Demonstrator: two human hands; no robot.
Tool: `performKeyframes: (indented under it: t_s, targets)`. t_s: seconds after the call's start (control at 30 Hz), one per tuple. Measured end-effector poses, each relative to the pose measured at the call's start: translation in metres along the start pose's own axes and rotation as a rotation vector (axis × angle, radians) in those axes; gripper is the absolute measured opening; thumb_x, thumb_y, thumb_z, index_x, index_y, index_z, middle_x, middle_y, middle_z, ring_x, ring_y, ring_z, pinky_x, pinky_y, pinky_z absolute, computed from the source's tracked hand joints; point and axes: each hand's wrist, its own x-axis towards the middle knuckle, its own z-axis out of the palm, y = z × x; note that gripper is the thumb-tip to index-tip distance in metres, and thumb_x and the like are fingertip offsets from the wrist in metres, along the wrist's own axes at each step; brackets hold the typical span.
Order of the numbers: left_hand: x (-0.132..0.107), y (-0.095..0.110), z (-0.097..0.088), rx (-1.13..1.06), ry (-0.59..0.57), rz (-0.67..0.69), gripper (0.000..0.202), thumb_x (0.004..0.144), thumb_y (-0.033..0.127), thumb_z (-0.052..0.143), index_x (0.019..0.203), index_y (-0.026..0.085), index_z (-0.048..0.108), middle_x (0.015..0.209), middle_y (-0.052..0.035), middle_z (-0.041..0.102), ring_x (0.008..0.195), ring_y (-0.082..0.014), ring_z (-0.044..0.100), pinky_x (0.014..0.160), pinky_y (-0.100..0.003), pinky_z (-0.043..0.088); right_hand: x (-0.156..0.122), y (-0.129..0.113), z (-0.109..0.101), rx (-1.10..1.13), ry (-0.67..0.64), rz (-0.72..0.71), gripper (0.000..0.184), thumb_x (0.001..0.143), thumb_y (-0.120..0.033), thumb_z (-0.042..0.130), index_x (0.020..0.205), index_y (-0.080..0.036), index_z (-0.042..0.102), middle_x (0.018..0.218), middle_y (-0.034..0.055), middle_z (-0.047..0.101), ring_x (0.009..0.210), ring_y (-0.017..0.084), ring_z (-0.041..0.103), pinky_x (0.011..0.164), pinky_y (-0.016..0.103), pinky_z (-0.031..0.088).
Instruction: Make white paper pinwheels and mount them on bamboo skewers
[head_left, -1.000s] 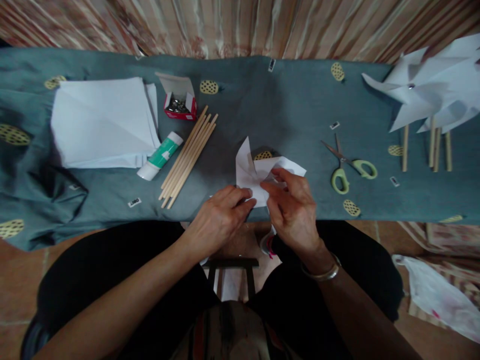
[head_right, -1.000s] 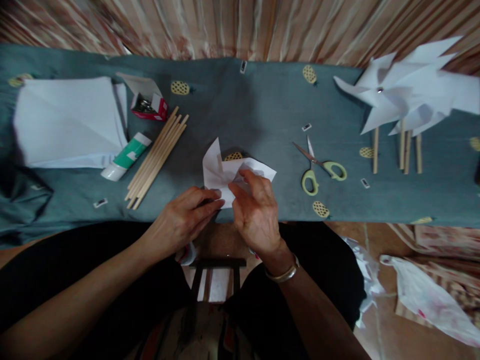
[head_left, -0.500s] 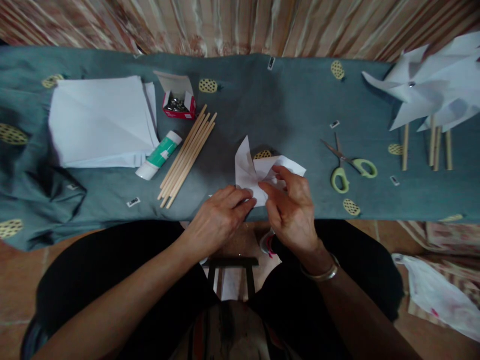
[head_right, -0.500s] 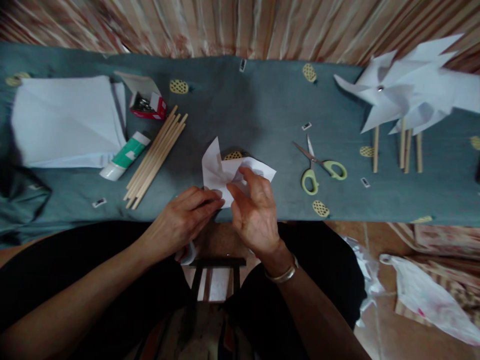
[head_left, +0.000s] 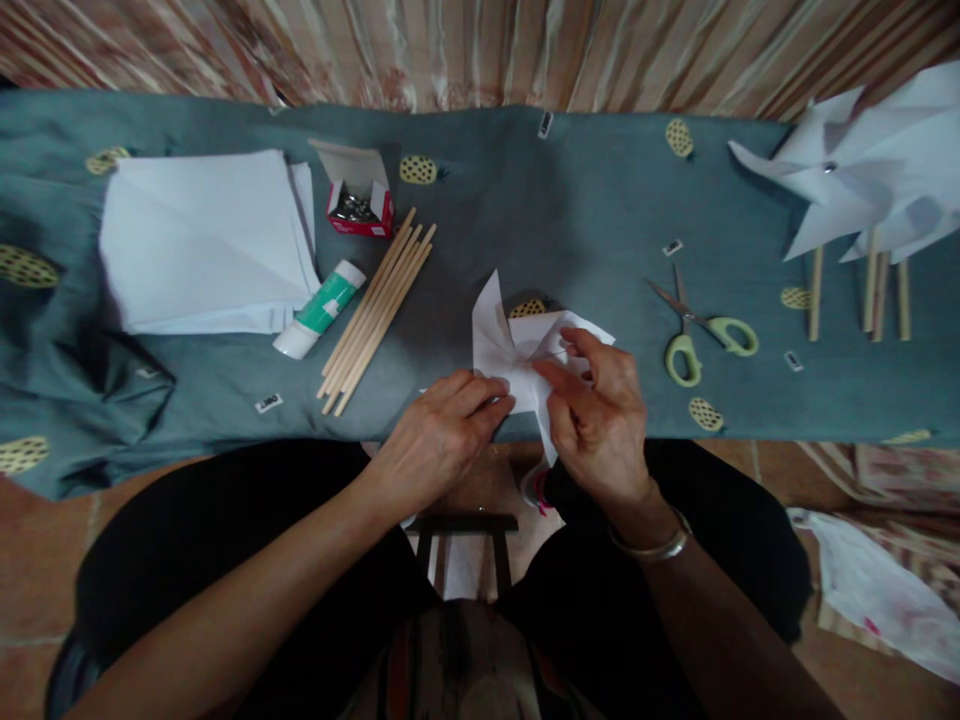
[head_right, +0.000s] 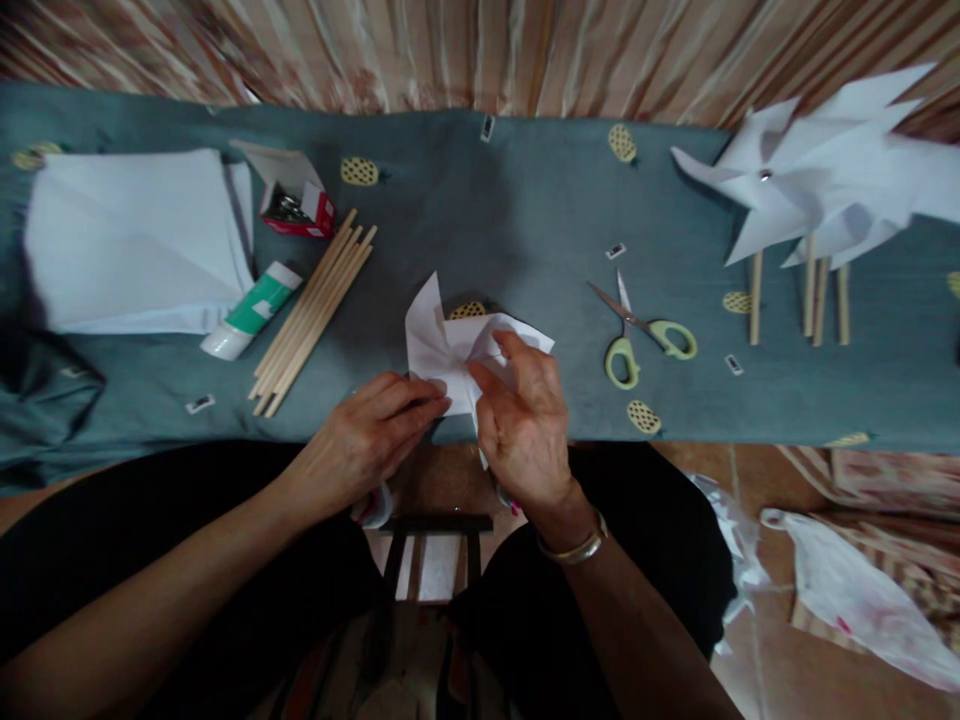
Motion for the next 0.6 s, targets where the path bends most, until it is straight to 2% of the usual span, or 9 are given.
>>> performKeyframes:
  t_s: [0.23, 0.43, 0.6]
  targets:
    - [0.001, 0.001, -0.001, 0.011, -0.011, -0.006, 0.022, 0.093, 0.015, 0.050, 0.111, 0.011, 0.063, 0.108, -0.0109, 0.067, 0.095, -0.0197, 0.061, 0.081, -0.035, 0.055, -0.001, -0.005, 0.003, -0.022, -0.030, -0.042, 0.044, 0.086, -0.009, 0.047, 0.120, -0.034, 0.062, 0.133, 0.0045, 0.051, 0.120, 0.030, 0.052, 0.091, 0.049, 0.050]
    - [0.001, 0.001, -0.001, 0.002, 0.000, 0.005, 0.022, 0.093, 0.014, 0.050, 0.110, 0.009, 0.063, 0.108, -0.0110, 0.067, 0.094, -0.0196, 0.060, 0.082, -0.035, 0.056, 0.000, -0.003, 0.006, -0.084, -0.039, -0.107, 0.037, 0.087, -0.010, 0.046, 0.116, -0.026, 0.063, 0.133, 0.0096, 0.051, 0.118, 0.029, 0.052, 0.093, 0.048, 0.050]
    - [0.001, 0.001, -0.002, 0.015, -0.020, -0.003, 0.023, 0.094, 0.015, 0.048, 0.111, 0.010, 0.062, 0.110, -0.0114, 0.066, 0.094, -0.0195, 0.060, 0.081, -0.035, 0.056, -0.005, -0.001, 0.011, -0.050, -0.047, -0.064, 0.044, 0.090, -0.013, 0.044, 0.127, -0.033, 0.056, 0.140, 0.0047, 0.047, 0.127, 0.029, 0.047, 0.103, 0.051, 0.042]
